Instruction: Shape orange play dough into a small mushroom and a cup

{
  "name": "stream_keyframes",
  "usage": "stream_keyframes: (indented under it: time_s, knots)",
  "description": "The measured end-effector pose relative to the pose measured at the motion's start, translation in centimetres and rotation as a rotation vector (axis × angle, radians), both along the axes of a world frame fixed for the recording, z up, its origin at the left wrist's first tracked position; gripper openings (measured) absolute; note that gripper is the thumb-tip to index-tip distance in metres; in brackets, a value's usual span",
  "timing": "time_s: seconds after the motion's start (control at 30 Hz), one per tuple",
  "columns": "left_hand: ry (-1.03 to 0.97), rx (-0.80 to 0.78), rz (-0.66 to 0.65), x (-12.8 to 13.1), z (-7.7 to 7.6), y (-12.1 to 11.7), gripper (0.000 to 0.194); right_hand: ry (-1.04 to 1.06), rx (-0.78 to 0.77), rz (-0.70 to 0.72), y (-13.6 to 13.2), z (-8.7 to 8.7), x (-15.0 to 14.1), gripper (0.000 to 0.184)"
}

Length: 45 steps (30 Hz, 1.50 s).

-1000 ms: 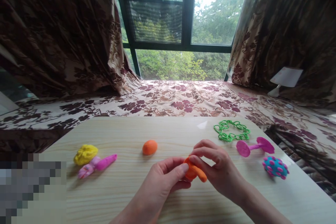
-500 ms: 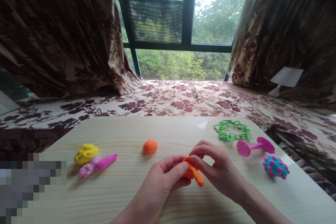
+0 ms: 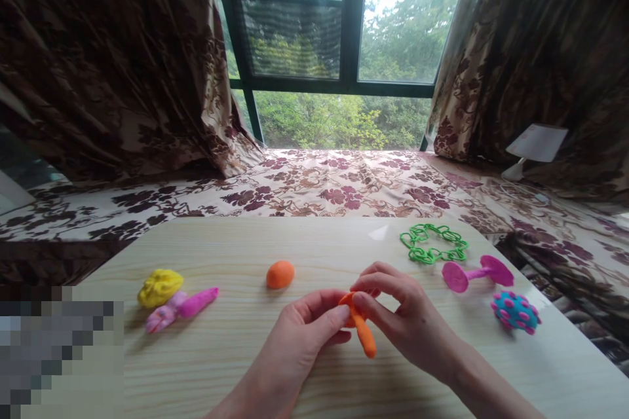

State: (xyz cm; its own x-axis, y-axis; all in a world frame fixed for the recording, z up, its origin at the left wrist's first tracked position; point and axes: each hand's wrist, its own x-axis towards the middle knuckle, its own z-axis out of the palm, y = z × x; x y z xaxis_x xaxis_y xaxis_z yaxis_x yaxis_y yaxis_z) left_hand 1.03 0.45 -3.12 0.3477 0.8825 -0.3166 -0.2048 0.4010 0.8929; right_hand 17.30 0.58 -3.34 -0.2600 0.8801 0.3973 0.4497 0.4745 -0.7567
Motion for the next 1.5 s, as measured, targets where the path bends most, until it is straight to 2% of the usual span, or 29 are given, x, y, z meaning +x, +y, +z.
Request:
stream_keyframes:
  time_s: [0.17, 0.33, 0.47, 0.57, 0.77, 0.93, 1.07, 1.23, 1.37, 1.5]
  knots:
    - [0.010, -0.015, -0.020, -0.2, -0.9, 0.4, 0.026, -0.069, 0.096, 0.012, 0.0, -0.2, 0.1, 0.017]
    - [-0.058, -0.037, 0.005, 0.0, -0.5, 0.0, 0.024, 0.026, -0.015, -0.083, 0.2, -0.1, 0.2, 0.018]
    - [-0.084, -0.010, -0.019, 0.1, 0.3, -0.3, 0.026, 0.012, -0.066, -0.023, 0.1, -0.1, 0.1, 0.013]
    - [-0.081, -0.005, -0.055, 0.1, 0.4, -0.3, 0.026, 0.001, -0.013, -0.017, 0.1, -0.2, 0.1, 0.010]
    - [-0.052, -0.041, -0.052, -0.1, -0.5, 0.2, 0.030, -0.102, 0.151, -0.007, 0.1, -0.4, 0.2, 0.013]
    - [-0.069, -0.067, -0.041, 0.0, -0.4, 0.2, 0.030, 0.012, 0.060, -0.078, 0.3, -0.3, 0.3, 0.017]
    - [-0.049, -0.038, -0.070, 0.0, -0.3, 0.1, 0.032, 0.037, 0.032, -0.019, 0.2, -0.3, 0.1, 0.011]
    - [0.010, 0.009, -0.095, -0.2, -0.5, 0.2, 0.033, 0.026, 0.059, -0.003, 0.1, -0.2, 0.0, 0.015]
    - [-0.020, -0.003, -0.089, -0.4, 0.4, 0.1, 0.029, 0.100, -0.021, -0.088, 0.2, 0.0, 0.0, 0.018]
    - [-0.080, -0.006, -0.086, -0.5, 1.4, -0.2, 0.027, 0.077, -0.051, -0.041, 0.1, -0.2, 0.0, 0.015]
